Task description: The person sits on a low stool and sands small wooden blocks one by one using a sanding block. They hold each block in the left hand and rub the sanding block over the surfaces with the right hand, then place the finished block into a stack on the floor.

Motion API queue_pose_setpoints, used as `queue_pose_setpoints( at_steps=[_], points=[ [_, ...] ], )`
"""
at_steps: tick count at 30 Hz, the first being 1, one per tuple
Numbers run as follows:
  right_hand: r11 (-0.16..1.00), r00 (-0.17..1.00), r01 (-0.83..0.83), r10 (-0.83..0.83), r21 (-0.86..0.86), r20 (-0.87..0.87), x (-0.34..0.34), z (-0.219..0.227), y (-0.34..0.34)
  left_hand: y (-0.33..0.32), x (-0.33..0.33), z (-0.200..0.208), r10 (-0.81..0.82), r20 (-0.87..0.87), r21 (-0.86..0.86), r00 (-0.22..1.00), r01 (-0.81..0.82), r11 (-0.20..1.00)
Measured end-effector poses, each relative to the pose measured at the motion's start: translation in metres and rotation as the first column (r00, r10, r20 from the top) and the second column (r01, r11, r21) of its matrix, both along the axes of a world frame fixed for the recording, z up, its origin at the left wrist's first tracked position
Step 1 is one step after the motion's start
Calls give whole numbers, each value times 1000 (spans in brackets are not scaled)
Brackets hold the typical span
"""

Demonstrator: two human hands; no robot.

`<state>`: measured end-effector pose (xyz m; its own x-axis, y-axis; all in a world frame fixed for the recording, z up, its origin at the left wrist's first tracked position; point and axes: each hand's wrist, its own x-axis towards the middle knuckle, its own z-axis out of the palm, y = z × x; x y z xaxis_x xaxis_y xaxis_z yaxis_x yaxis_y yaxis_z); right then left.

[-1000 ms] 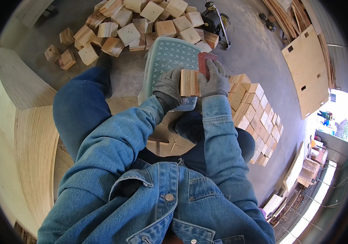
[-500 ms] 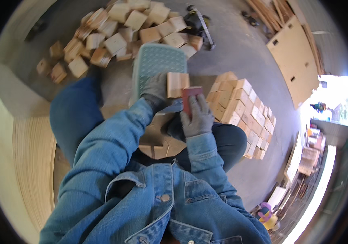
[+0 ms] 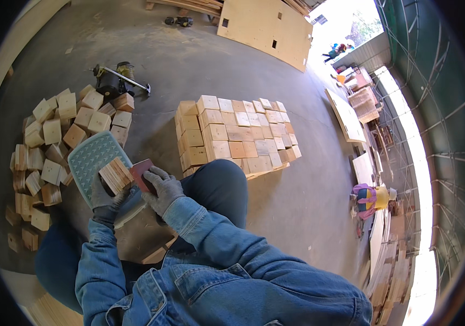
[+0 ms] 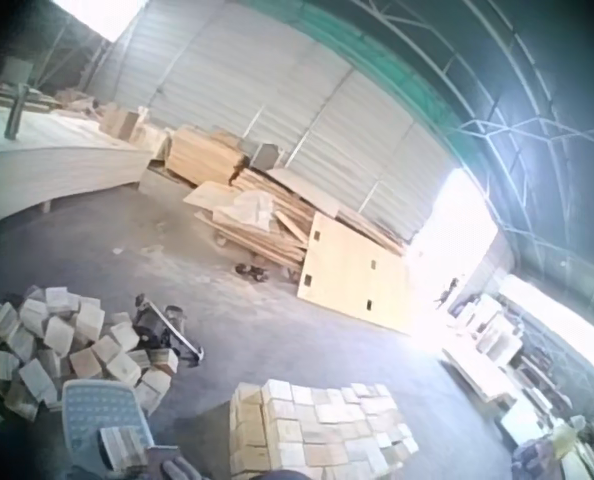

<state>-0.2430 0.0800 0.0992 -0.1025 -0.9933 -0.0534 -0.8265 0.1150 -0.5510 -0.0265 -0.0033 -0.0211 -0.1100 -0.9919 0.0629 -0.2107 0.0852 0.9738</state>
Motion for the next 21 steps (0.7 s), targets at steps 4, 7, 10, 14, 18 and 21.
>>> queue_pose_setpoints(
  at_steps=[4, 7, 10, 14, 18, 21],
  points=[
    [999, 998, 34, -31, -41, 58, -1, -10, -6, -1, 2, 9, -80, -160, 55, 984, 90, 994],
    [975, 994, -6, 30, -220, 108, 3, -30, -25, -6, 12, 25, -133, -388, 71, 912, 173, 982],
    [932, 965, 65, 33, -357, 262, 11, -36, -34, 3, 15, 44, -183, -271, 14, 945, 194, 981],
    [990, 981, 46, -19, -135, 193, -2, -54, -26, -2, 33, 11, -86, 74, 29, 994, 84, 996],
    [999, 979, 16, -7, -38, 205, 3, -43, -28, -2, 36, 1, -27, 92, 56, 995, 22, 998],
    [999, 984, 7, -1, -34, 176, -1, -41, -28, -4, 32, -3, -19, 26, 97, 999, 17, 995]
  ],
)
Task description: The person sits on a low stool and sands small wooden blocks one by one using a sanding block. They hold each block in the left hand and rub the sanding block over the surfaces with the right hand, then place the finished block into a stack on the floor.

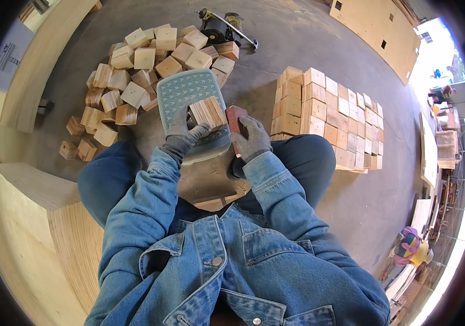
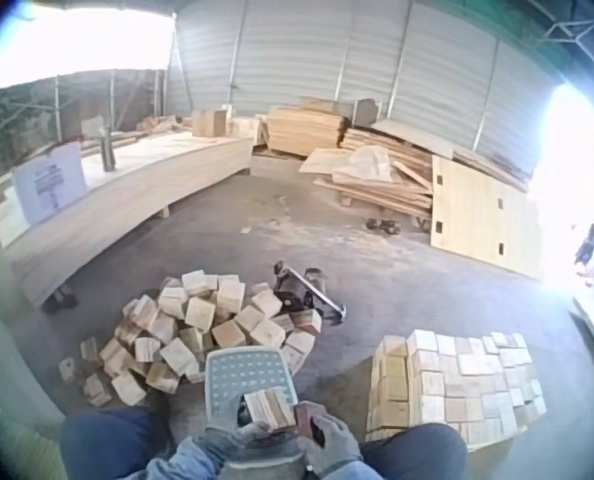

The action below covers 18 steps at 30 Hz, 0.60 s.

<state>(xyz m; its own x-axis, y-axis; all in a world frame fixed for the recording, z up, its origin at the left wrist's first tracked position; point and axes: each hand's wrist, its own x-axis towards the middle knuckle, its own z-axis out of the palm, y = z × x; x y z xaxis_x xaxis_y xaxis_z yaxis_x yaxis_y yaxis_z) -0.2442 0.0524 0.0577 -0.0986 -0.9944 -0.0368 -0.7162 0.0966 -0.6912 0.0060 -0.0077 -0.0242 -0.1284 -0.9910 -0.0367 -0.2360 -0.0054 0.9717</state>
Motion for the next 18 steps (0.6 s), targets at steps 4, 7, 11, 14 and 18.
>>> queue_pose_setpoints(
  at_steps=[4, 7, 11, 14, 18],
  points=[
    [999, 1000, 13, -14, 48, 4, -3, 5, 0, 10, -2, 7, -2, 121, -142, 993, 19, 990],
    [998, 1000, 28, -27, 64, -10, -9, 3, 1, 23, -13, 24, 43, 193, -250, 980, 7, 968],
    [990, 996, 30, -17, 141, -91, -11, 3, -2, 32, -7, 30, 88, 72, -159, 994, -76, 984],
    [980, 994, 16, 6, 197, -111, -9, 12, 0, 37, -4, 32, 101, 55, -115, 993, -94, 989],
    [985, 995, 46, -31, 165, -91, -13, 9, 3, 44, -11, 38, 115, 138, -213, 984, -84, 973]
  ],
)
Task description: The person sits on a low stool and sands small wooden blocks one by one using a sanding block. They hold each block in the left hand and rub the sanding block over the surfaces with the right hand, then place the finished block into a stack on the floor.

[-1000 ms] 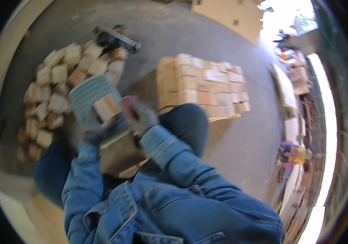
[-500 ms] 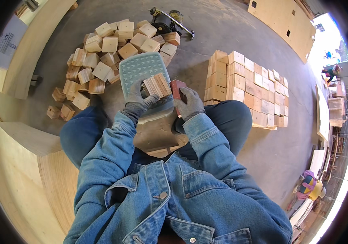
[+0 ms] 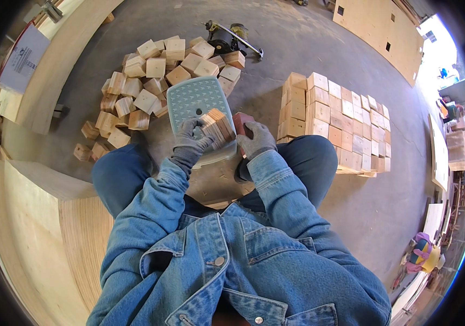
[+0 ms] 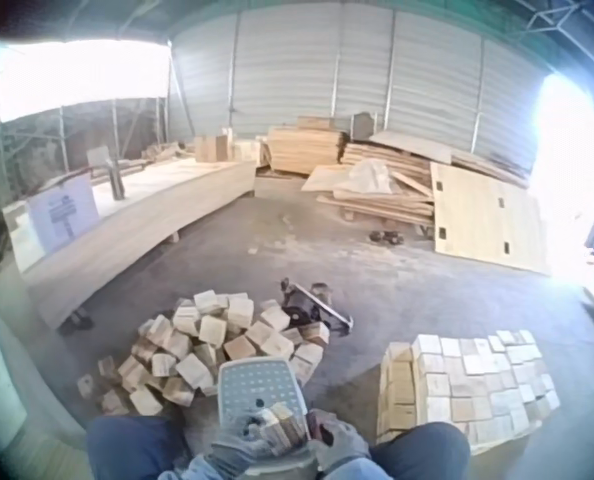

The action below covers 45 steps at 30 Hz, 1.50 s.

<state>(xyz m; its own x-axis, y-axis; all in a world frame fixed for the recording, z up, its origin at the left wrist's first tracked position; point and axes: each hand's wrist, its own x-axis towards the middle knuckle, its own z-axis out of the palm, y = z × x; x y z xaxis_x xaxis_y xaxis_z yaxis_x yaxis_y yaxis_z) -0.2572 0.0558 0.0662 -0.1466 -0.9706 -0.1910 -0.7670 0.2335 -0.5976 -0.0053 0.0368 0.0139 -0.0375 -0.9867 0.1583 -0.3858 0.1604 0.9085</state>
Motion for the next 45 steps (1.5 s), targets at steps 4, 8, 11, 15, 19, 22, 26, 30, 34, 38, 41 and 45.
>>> queue_pose_setpoints(
  at_steps=[4, 8, 11, 15, 19, 22, 26, 30, 34, 38, 41, 45],
  points=[
    [1000, 1000, 0, 0, -30, 5, -6, 0, 1, 13, -15, 11, -15, 211, -114, 977, 39, 993],
    [994, 994, -95, 97, -49, 41, -5, 2, 8, 16, -21, 8, 71, 135, -99, 988, -57, 993],
    [994, 991, -107, 110, -37, 76, 3, 12, 13, 4, -8, -6, -8, -93, 201, 996, 27, 979],
    [992, 992, -122, 122, 7, 19, 0, 13, 13, 5, -18, -5, -99, -287, 312, 953, 190, 931],
    [994, 993, -109, 107, 26, 47, -2, 15, 13, 3, -21, 6, -160, -281, 308, 946, 247, 919],
    [995, 990, -101, 100, 14, 95, -2, 13, 10, 0, -19, 3, -117, -281, 320, 953, 208, 924],
    [994, 991, -99, 103, -53, 87, 5, 12, 7, -13, -9, -15, -65, -335, 175, 940, 129, 976],
    [985, 993, -103, 110, -140, 42, 5, 5, 4, -25, -5, -12, -15, -268, 142, 963, 54, 988],
    [948, 989, -144, 148, -283, -7, 11, 5, 7, -30, -7, -12, -11, -330, 185, 944, 76, 980],
    [851, 955, -295, 266, -434, -129, 21, 14, 13, -32, -9, -12, -47, -403, 152, 914, 117, 982],
    [800, 901, -428, 346, -419, -261, 35, 21, 17, -34, -4, -20, -10, -509, 184, 861, 120, 976],
    [799, 831, -503, 341, -330, -440, 43, 23, 21, -31, -5, -5, 19, 143, -18, 990, -17, 1000]
  ],
)
